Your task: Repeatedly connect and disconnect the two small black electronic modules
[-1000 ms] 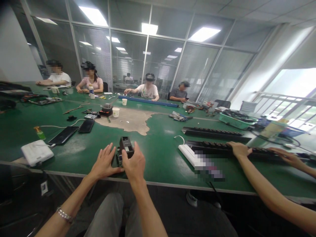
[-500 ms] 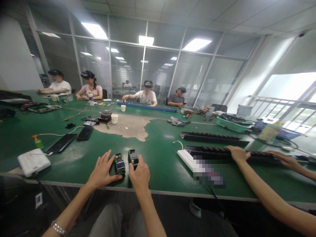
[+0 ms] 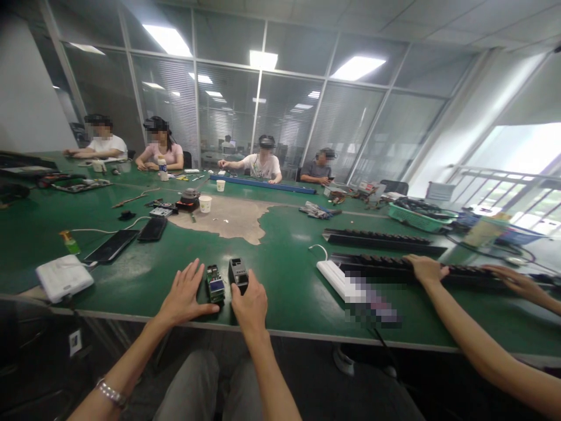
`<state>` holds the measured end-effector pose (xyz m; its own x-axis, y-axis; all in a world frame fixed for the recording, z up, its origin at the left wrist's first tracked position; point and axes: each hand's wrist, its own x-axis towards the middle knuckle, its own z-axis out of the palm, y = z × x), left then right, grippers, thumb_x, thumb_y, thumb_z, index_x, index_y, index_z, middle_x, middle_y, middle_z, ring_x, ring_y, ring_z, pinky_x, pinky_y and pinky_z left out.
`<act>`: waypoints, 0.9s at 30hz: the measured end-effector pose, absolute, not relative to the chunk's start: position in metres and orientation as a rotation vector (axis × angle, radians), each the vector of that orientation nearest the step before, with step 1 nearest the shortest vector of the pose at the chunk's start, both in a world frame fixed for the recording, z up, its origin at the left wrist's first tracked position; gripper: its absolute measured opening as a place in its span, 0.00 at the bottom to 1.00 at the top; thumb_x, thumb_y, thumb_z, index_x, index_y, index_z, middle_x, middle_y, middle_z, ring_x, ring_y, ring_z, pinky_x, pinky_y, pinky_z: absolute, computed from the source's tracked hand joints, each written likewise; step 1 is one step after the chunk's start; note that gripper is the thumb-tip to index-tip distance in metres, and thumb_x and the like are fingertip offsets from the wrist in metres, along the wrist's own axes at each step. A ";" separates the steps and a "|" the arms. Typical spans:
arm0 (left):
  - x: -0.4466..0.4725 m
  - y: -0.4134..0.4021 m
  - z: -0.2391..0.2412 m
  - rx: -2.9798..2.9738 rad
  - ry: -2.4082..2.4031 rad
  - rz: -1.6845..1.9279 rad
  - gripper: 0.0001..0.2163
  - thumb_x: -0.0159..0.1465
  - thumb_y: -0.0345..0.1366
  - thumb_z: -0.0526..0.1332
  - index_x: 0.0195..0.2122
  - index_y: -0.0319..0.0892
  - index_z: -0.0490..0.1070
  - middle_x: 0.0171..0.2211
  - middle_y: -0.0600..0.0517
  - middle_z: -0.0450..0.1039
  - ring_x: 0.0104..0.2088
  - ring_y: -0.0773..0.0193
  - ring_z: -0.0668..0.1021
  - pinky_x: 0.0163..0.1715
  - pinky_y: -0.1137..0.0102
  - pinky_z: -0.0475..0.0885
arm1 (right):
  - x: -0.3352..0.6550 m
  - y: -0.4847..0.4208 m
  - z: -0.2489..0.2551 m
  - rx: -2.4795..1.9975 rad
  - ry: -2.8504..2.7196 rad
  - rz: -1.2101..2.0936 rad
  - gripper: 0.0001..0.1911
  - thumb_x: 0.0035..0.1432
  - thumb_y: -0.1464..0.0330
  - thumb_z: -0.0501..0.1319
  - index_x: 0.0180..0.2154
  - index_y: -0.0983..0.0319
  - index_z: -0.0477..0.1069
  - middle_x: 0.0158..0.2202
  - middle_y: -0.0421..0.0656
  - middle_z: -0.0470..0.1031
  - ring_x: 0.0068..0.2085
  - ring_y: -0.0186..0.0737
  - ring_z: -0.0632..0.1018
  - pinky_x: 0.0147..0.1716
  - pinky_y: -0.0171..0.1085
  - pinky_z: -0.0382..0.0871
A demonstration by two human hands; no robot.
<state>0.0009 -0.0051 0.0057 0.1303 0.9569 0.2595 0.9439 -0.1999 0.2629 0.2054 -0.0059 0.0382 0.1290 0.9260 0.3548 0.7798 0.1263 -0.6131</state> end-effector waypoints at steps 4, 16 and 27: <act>0.000 -0.005 0.005 2.338 1.967 0.605 0.57 0.46 0.70 0.56 0.68 0.34 0.45 0.70 0.37 0.36 0.69 0.42 0.45 0.65 0.47 0.42 | 0.200 -0.008 0.052 -1.512 -1.550 0.441 0.29 0.57 0.58 0.60 0.57 0.66 0.66 0.49 0.52 0.76 0.48 0.47 0.78 0.48 0.40 0.70; 0.000 -0.004 -0.001 2.355 1.972 0.692 0.51 0.50 0.64 0.59 0.67 0.36 0.46 0.69 0.36 0.39 0.68 0.43 0.48 0.65 0.47 0.44 | 0.172 -0.025 0.068 -1.493 -1.718 0.317 0.32 0.57 0.59 0.60 0.60 0.67 0.62 0.49 0.54 0.76 0.48 0.50 0.78 0.49 0.43 0.70; 0.001 -0.005 -0.001 2.371 1.987 0.706 0.46 0.54 0.55 0.59 0.68 0.35 0.44 0.69 0.37 0.41 0.68 0.45 0.49 0.65 0.47 0.45 | 0.165 -0.031 0.068 -1.522 -1.845 0.204 0.34 0.58 0.62 0.61 0.62 0.68 0.59 0.48 0.55 0.75 0.51 0.51 0.76 0.51 0.43 0.67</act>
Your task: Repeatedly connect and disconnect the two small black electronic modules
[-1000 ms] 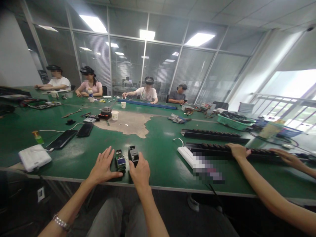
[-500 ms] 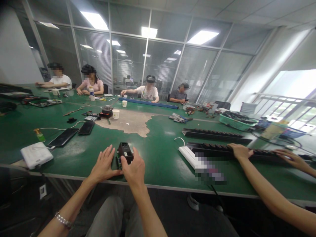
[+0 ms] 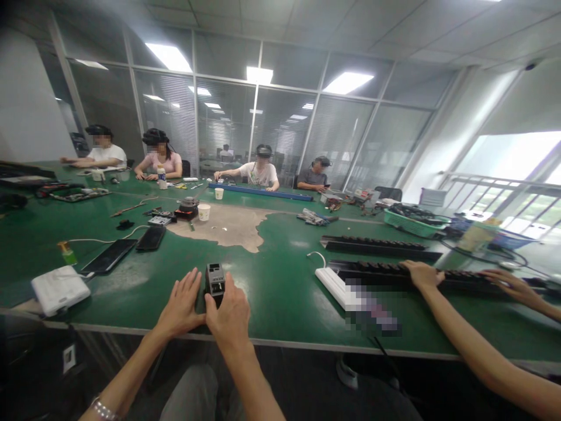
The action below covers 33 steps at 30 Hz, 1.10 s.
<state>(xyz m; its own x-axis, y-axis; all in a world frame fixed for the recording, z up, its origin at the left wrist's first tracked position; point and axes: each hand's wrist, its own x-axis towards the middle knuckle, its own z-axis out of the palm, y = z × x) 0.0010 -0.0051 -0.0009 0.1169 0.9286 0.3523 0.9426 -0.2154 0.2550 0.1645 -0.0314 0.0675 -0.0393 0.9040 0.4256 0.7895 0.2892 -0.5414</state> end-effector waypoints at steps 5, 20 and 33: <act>0.002 -0.006 0.001 -2.334 -1.973 -0.693 0.47 0.54 0.52 0.59 0.68 0.34 0.40 0.70 0.37 0.40 0.69 0.46 0.48 0.65 0.47 0.44 | 0.164 -0.033 0.063 -1.560 -1.909 0.213 0.34 0.58 0.61 0.61 0.62 0.68 0.58 0.49 0.56 0.75 0.51 0.51 0.75 0.51 0.43 0.67; 0.001 -0.007 0.005 -2.371 -1.972 -0.707 0.53 0.51 0.57 0.60 0.69 0.36 0.33 0.70 0.36 0.39 0.69 0.45 0.47 0.65 0.49 0.44 | 0.167 -0.029 0.054 -1.534 -1.848 0.308 0.38 0.53 0.56 0.64 0.60 0.69 0.62 0.51 0.56 0.74 0.51 0.53 0.76 0.50 0.44 0.69; 0.000 -0.005 0.002 -2.374 -1.966 -0.690 0.55 0.50 0.64 0.58 0.69 0.34 0.36 0.69 0.36 0.42 0.69 0.44 0.47 0.65 0.48 0.43 | 0.170 -0.020 0.069 -1.430 -1.665 0.346 0.31 0.59 0.58 0.59 0.60 0.66 0.63 0.52 0.53 0.74 0.51 0.48 0.77 0.51 0.41 0.69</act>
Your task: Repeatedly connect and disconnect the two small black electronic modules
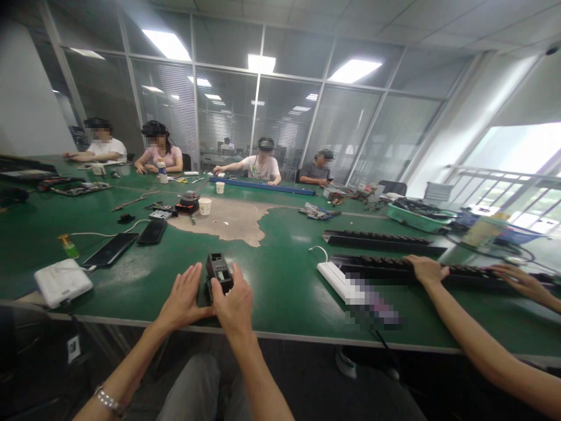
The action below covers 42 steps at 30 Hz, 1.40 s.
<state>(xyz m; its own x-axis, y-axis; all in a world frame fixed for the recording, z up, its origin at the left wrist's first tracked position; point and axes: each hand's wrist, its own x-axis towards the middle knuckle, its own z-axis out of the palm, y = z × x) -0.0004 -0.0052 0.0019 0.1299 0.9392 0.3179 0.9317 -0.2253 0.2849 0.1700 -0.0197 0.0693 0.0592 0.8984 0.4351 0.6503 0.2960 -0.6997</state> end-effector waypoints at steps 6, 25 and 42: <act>0.001 -0.005 0.002 2.335 1.952 0.651 0.56 0.49 0.67 0.56 0.69 0.33 0.38 0.69 0.36 0.42 0.69 0.44 0.47 0.65 0.49 0.42 | 0.197 -0.011 0.067 -1.529 -1.586 0.300 0.30 0.58 0.59 0.59 0.59 0.66 0.64 0.52 0.54 0.74 0.50 0.49 0.77 0.50 0.43 0.70; 0.001 -0.004 0.003 2.336 1.952 0.639 0.55 0.49 0.66 0.58 0.69 0.35 0.39 0.69 0.36 0.44 0.68 0.43 0.48 0.65 0.48 0.43 | 0.212 -0.008 0.034 -1.672 -1.734 0.134 0.35 0.58 0.58 0.60 0.60 0.72 0.61 0.54 0.60 0.71 0.54 0.54 0.73 0.52 0.46 0.66; 0.001 -0.005 0.004 2.312 1.951 0.648 0.56 0.48 0.67 0.57 0.68 0.33 0.39 0.69 0.36 0.42 0.69 0.44 0.47 0.65 0.49 0.42 | 0.202 -0.018 0.061 -1.404 -1.514 0.451 0.31 0.58 0.58 0.60 0.60 0.66 0.63 0.48 0.51 0.77 0.43 0.44 0.80 0.45 0.39 0.73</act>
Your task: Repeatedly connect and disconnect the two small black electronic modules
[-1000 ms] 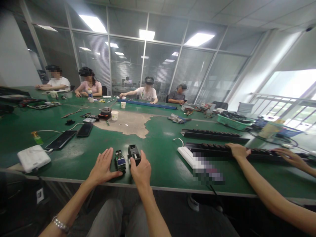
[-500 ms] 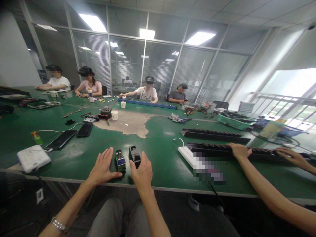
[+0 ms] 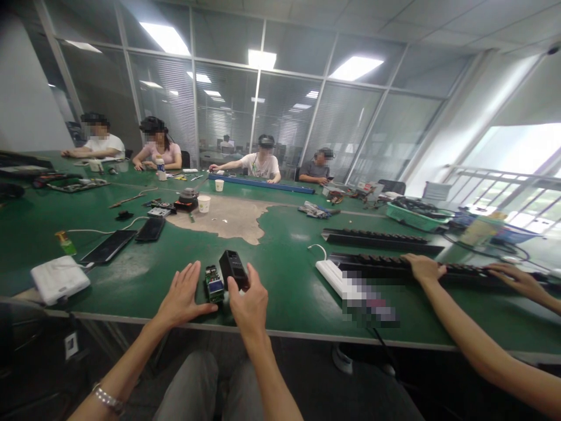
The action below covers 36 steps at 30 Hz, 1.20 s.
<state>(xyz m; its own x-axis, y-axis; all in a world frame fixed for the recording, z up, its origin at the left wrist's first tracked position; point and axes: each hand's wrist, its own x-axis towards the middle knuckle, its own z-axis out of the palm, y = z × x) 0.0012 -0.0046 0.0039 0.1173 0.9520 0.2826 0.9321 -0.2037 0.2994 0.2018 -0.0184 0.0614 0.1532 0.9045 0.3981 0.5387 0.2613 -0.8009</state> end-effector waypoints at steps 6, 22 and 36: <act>0.001 -0.005 0.002 2.324 1.956 0.699 0.54 0.50 0.65 0.58 0.69 0.34 0.38 0.69 0.36 0.43 0.69 0.45 0.48 0.65 0.49 0.43 | 0.179 -0.029 0.066 -1.404 -1.641 0.388 0.33 0.56 0.60 0.61 0.61 0.65 0.62 0.48 0.51 0.77 0.46 0.47 0.79 0.47 0.41 0.72; -0.001 -0.005 0.000 2.349 1.935 0.683 0.52 0.52 0.58 0.59 0.69 0.33 0.34 0.69 0.37 0.41 0.69 0.45 0.47 0.65 0.48 0.43 | 0.174 -0.034 0.053 -1.460 -1.868 0.259 0.35 0.57 0.60 0.62 0.62 0.67 0.59 0.50 0.55 0.74 0.49 0.52 0.77 0.48 0.46 0.70; 0.001 -0.007 0.003 2.351 1.950 0.688 0.50 0.53 0.52 0.59 0.69 0.34 0.33 0.70 0.39 0.41 0.69 0.47 0.46 0.65 0.49 0.42 | 0.164 -0.027 0.040 -1.470 -1.840 0.285 0.35 0.54 0.60 0.64 0.60 0.68 0.62 0.50 0.56 0.75 0.51 0.52 0.76 0.51 0.45 0.68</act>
